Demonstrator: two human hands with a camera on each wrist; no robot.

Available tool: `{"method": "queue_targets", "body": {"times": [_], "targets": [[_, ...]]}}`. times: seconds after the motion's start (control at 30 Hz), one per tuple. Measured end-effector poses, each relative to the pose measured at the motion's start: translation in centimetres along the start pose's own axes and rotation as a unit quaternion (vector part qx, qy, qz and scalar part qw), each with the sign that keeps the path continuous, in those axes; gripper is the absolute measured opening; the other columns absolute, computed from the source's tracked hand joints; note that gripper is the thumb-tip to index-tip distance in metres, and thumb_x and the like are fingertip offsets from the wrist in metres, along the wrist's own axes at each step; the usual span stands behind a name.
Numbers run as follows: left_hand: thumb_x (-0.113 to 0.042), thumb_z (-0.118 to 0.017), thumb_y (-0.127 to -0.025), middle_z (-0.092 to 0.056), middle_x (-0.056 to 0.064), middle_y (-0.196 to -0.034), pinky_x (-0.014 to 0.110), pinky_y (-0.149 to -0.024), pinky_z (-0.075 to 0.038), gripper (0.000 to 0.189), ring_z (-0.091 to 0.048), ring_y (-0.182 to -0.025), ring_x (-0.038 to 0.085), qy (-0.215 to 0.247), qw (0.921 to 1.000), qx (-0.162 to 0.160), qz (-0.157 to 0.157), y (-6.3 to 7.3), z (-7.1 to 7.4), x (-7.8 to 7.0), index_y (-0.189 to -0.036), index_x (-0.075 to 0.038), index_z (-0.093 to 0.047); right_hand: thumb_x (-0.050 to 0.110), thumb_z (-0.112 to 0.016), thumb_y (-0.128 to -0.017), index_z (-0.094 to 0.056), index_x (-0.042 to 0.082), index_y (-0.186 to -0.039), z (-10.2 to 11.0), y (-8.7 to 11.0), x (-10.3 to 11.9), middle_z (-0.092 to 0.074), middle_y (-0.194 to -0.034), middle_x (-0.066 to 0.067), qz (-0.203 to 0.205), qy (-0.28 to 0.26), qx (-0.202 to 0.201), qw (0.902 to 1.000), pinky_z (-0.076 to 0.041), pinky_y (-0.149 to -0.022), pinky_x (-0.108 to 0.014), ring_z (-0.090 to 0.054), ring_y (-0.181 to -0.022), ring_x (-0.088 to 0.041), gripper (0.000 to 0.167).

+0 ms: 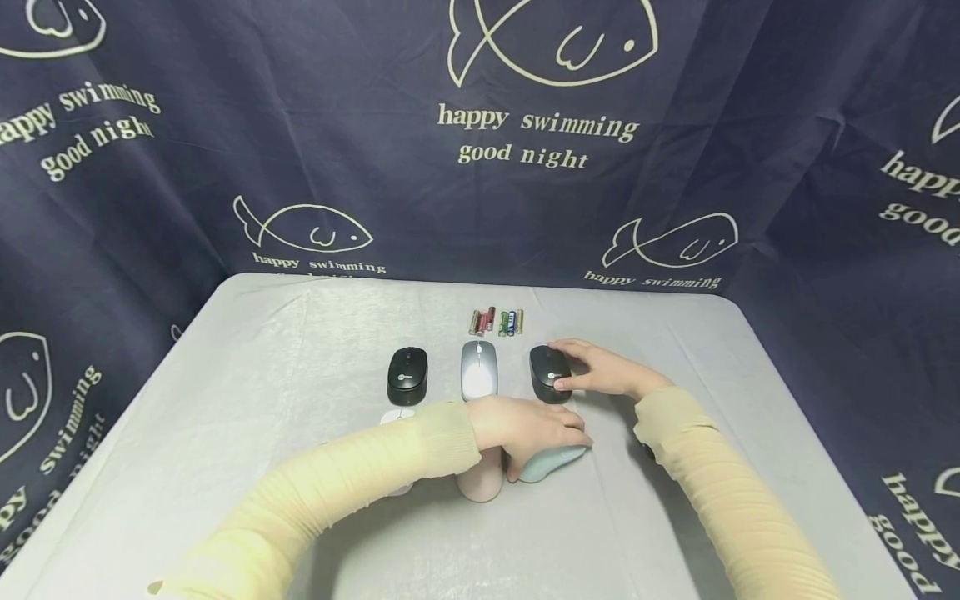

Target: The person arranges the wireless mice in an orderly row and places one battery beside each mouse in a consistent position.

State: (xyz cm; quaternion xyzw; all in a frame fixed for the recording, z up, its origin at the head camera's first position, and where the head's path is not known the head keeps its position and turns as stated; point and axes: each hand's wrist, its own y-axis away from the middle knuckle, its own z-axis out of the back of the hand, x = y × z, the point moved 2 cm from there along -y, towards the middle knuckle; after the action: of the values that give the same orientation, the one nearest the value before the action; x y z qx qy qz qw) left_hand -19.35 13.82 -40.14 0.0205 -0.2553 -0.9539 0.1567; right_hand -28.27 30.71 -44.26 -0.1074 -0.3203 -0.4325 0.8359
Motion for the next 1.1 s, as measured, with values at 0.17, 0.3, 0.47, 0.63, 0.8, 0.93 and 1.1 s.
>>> {"method": "queue_targets", "body": {"times": [0.17,0.3,0.47,0.63,0.8,0.93,1.1], "targets": [[-0.033,-0.089,-0.059,-0.027,-0.014,-0.145,0.018,-0.112,-0.022,0.113,-0.021,-0.138,0.003,0.000,0.9999,-0.009,-0.007,0.0,-0.1,-0.1,-0.149,-0.032,-0.020,0.031,-0.071,-0.083,-0.039,0.004,-0.142,0.0,0.1,0.2,-0.038,-0.145,-0.019,0.001,-0.004,-0.001,1.0000,-0.022,-0.109,-0.059,-0.031,-0.135,-0.040,0.072],[-0.035,-0.089,-0.060,-0.027,-0.012,-0.145,0.017,-0.112,-0.021,0.113,-0.022,-0.137,0.004,-0.006,0.9997,-0.019,-0.013,0.2,0.0,-0.1,-0.149,-0.029,-0.020,0.031,-0.071,-0.083,-0.039,0.004,-0.142,0.0,0.1,0.2,-0.038,-0.145,-0.020,0.001,-0.005,-0.002,1.0000,-0.021,-0.109,-0.059,-0.030,-0.135,-0.040,0.072],[-0.040,-0.087,-0.060,-0.033,-0.007,-0.141,0.016,-0.110,-0.023,0.110,-0.030,-0.132,0.006,-0.007,0.9994,-0.031,-0.013,0.4,0.0,-0.3,-0.148,-0.023,-0.023,0.031,-0.071,-0.083,-0.038,0.004,-0.142,0.0,0.1,0.1,-0.037,-0.145,-0.020,0.002,-0.004,-0.002,1.0000,-0.021,-0.109,-0.059,-0.030,-0.135,-0.040,0.073],[-0.049,-0.084,-0.060,-0.039,-0.006,-0.134,0.016,-0.107,-0.027,0.106,-0.036,-0.125,0.008,-0.010,0.9993,-0.034,0.009,0.3,-0.1,-0.6,-0.146,-0.021,-0.027,0.031,-0.071,-0.083,-0.039,0.003,-0.142,-0.1,0.1,0.1,-0.037,-0.145,-0.020,0.005,-0.005,-0.002,1.0000,-0.022,-0.109,-0.059,-0.030,-0.135,-0.041,0.073],[-0.057,-0.081,-0.060,-0.044,-0.006,-0.130,0.017,-0.104,-0.030,0.102,-0.038,-0.119,0.009,-0.006,0.9984,-0.041,0.039,0.0,-0.2,-0.9,-0.143,-0.020,-0.033,0.030,-0.071,-0.083,-0.039,0.003,-0.142,-0.1,0.1,0.0,-0.038,-0.145,-0.020,0.008,-0.006,-0.003,0.9999,-0.022,-0.109,-0.058,-0.031,-0.135,-0.039,0.072],[-0.062,-0.078,-0.058,-0.049,-0.006,-0.120,0.017,-0.099,-0.035,0.097,-0.042,-0.109,0.009,-0.007,0.9962,-0.069,0.053,-0.1,-0.3,-1.3,-0.137,-0.019,-0.040,0.030,-0.071,-0.083,-0.039,0.003,-0.141,-0.1,0.1,0.0,-0.039,-0.144,-0.019,0.011,-0.005,-0.004,0.9999,-0.023,-0.109,-0.056,-0.031,-0.135,-0.038,0.072],[-0.066,-0.077,-0.056,-0.053,-0.006,-0.114,0.016,-0.094,-0.037,0.096,-0.044,-0.104,0.010,-0.003,0.9936,-0.097,0.057,-0.2,-0.5,-1.5,-0.132,-0.017,-0.046,0.030,-0.071,-0.083,-0.039,0.003,-0.141,-0.1,0.1,0.0,-0.039,-0.144,-0.019,0.012,-0.004,-0.004,0.9999,-0.023,-0.109,-0.056,-0.031,-0.135,-0.038,0.072]]}}
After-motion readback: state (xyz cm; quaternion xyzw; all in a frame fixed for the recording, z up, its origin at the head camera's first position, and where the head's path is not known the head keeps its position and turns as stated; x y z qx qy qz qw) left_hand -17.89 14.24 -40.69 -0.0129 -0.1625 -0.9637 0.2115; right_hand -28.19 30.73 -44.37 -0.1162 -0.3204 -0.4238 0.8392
